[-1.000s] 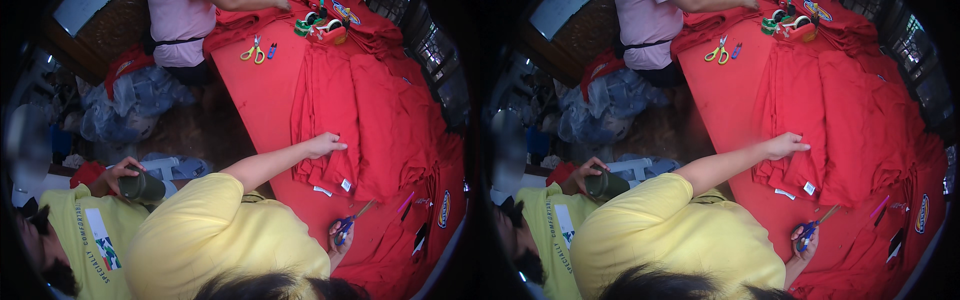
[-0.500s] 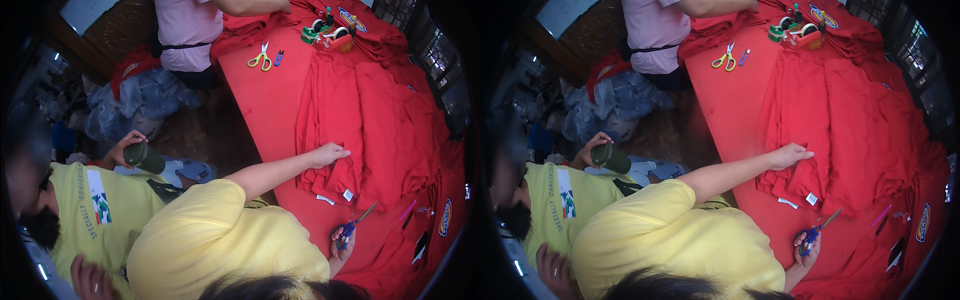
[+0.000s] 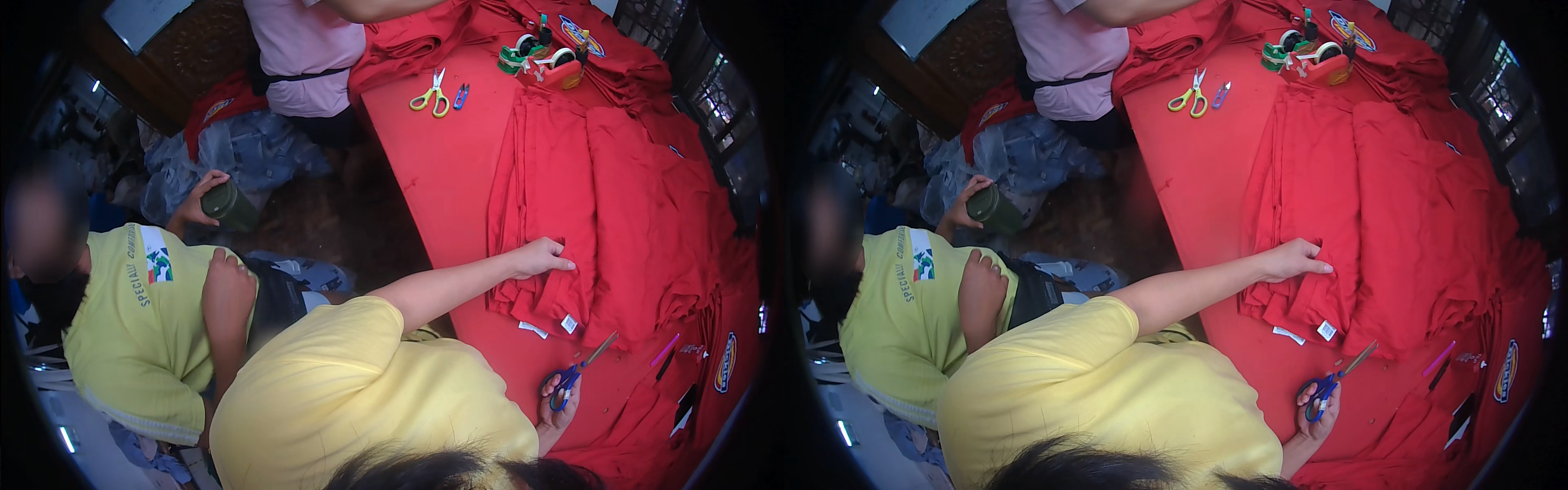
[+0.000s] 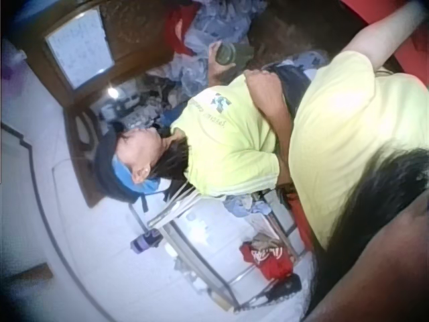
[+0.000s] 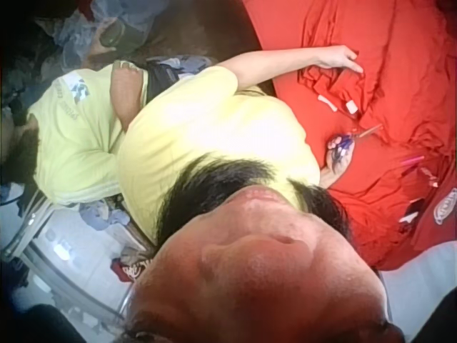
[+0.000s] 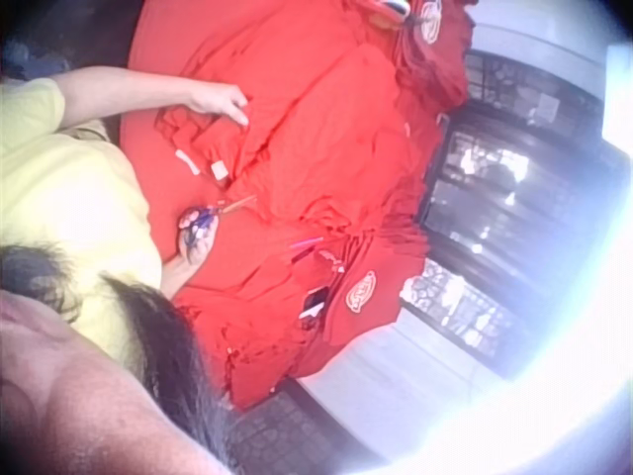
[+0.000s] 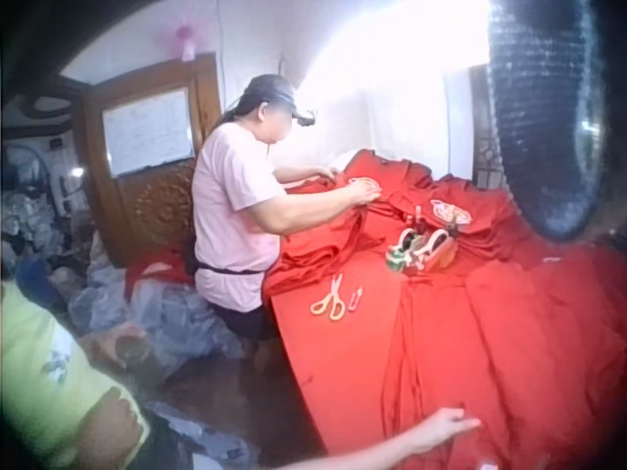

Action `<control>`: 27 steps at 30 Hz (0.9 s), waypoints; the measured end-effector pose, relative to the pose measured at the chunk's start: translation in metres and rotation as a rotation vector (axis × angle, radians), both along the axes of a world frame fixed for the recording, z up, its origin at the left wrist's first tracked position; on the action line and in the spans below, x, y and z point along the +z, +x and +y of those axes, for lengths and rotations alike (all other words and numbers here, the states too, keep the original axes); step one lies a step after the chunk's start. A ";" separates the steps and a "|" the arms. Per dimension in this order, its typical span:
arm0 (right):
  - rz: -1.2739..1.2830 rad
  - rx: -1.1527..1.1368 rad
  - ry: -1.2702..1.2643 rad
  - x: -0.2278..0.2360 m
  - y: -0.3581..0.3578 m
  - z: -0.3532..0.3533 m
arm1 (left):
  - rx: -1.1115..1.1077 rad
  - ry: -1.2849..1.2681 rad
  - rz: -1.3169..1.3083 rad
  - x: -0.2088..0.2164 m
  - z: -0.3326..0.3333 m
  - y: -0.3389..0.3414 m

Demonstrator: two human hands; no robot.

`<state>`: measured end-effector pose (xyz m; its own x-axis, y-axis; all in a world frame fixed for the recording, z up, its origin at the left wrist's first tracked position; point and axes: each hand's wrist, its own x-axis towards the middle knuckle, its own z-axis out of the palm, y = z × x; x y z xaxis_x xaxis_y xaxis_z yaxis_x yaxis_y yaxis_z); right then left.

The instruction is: The person trims white identification tags from red garments using scissors and removes the cut pieces by hand.

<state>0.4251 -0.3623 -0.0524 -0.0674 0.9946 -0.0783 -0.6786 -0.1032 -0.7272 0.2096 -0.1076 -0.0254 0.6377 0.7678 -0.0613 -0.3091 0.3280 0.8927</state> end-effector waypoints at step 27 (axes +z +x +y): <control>-0.028 -0.012 0.032 -0.019 0.008 -0.004 | -0.039 -0.099 0.047 0.007 -0.007 0.006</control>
